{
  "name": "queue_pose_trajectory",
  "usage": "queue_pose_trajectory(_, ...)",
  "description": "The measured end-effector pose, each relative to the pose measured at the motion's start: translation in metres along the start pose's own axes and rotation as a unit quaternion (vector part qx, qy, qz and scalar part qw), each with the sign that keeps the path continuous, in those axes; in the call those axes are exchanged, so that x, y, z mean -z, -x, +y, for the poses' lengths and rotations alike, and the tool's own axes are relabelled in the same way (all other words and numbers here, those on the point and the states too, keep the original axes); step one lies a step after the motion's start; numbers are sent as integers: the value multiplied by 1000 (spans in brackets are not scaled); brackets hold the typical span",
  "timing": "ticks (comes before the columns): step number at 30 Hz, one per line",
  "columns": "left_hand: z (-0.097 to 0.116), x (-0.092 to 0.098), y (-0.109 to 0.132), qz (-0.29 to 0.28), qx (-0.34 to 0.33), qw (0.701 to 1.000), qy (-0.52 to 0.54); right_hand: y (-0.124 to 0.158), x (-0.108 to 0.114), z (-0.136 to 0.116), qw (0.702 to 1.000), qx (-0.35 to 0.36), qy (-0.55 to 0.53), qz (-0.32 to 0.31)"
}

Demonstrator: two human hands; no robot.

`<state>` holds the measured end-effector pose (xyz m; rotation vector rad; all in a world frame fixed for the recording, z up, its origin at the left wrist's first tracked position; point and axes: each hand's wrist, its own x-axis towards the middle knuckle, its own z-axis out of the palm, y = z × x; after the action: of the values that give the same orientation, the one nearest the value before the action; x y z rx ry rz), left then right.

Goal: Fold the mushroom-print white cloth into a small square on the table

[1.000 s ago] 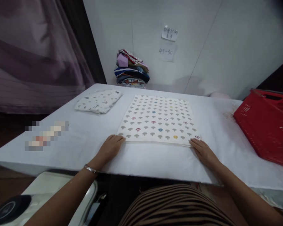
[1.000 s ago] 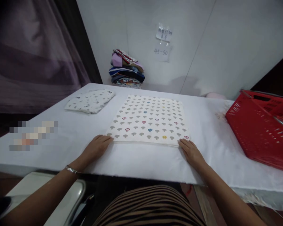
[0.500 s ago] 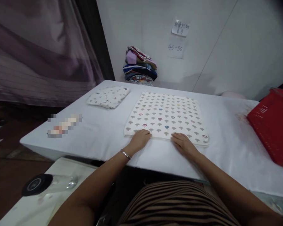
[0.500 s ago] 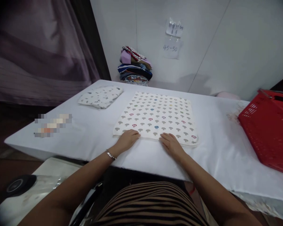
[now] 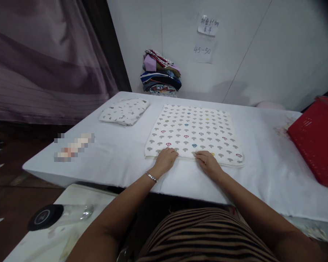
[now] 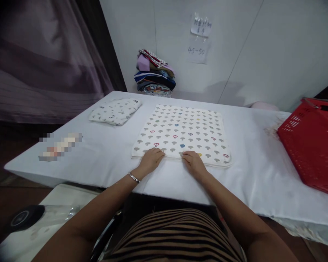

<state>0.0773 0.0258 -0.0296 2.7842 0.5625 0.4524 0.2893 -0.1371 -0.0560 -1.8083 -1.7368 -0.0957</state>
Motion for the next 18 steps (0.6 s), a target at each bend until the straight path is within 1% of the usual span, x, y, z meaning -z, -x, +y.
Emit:
queue_pose_trajectory(2, 4, 1, 0, 3, 5, 1000, 15, 0, 0, -2, 1000, -9, 1, 3)
queue_pose_trajectory(5, 10, 3, 0, 0, -11, 1000, 25, -1, 0, -7, 1000, -21, 14, -1)
queue_pose_trajectory(10, 17, 5, 0, -13, -44, 999, -8, -1, 2, -13, 999, -37, 32, -4)
queue_pose_trajectory(12, 19, 6, 0, -21, -49, 998, -21, -1, 2, -13, 999, -32, 38, -2)
queue_pose_trajectory(16, 23, 8, -2, -18, -46, 998, -31, -2, 2, -10, 999, -10, 42, -7)
queue_pose_trajectory(18, 24, 8, -4, -23, -46, 997, -53, -2, 2, -9, 999, -4, 42, -8)
